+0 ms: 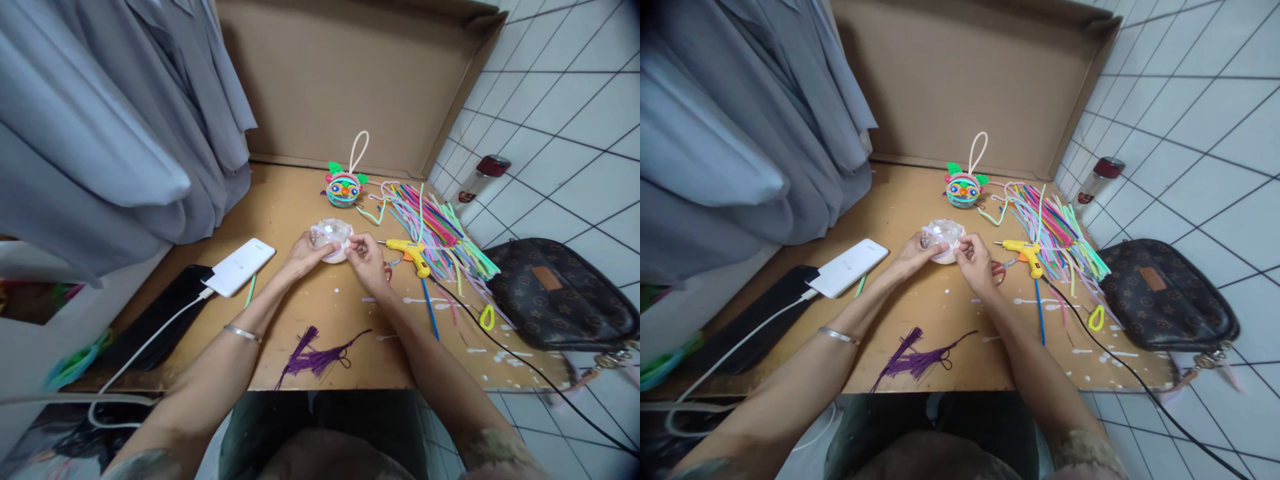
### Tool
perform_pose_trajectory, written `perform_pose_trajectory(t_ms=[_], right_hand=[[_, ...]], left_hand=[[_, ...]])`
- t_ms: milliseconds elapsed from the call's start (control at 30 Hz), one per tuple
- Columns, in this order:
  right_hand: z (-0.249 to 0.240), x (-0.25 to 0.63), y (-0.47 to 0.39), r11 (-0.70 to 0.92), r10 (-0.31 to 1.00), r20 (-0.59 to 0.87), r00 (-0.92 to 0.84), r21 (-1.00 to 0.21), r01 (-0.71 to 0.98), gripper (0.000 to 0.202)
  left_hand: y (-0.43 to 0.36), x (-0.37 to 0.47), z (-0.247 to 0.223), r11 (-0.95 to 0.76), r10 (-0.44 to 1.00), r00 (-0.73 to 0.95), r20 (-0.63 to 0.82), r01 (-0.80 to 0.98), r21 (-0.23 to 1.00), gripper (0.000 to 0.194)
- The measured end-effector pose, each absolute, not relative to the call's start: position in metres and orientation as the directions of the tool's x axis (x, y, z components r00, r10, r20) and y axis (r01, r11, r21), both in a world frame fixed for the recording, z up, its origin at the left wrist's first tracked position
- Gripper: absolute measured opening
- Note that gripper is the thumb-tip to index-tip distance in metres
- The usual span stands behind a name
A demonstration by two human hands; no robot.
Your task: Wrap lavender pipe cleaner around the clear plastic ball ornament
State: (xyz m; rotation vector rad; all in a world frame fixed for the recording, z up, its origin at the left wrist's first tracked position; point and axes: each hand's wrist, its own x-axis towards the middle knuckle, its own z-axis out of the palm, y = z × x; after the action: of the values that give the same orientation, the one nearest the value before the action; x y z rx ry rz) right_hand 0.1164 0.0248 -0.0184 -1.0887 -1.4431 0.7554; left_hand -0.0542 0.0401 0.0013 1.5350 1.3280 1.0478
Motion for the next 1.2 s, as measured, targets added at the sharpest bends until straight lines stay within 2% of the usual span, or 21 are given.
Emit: perform_pose_trajectory(t_ms=[300,467,867,1200], right_hand=[[-0.018,0.116,0.025,0.349,0.930,0.363,0.054,-0.920,0.177,0.029],[-0.016,0.114,0.024,0.333,0.936,0.346,0.067,-0.930,0.157,0.032],[-0.013,0.118,0.024,0.277,0.956,0.282,0.077,-0.959,0.068,0.032],[-0.015,0.116,0.025,0.284,0.953,0.288,0.096,-0.957,0.055,0.027]], left_hand=[[0.035,-0.051,0.012,-0.011,0.999,0.046,-0.007,0.381,0.924,0.057],[0.034,-0.050,0.011,-0.036,0.998,0.056,0.017,0.364,0.931,0.053],[0.039,-0.049,0.001,0.056,0.998,-0.034,-0.046,0.410,0.911,0.072],[0.040,-0.050,-0.002,0.023,1.000,-0.006,-0.022,0.415,0.909,0.073]])
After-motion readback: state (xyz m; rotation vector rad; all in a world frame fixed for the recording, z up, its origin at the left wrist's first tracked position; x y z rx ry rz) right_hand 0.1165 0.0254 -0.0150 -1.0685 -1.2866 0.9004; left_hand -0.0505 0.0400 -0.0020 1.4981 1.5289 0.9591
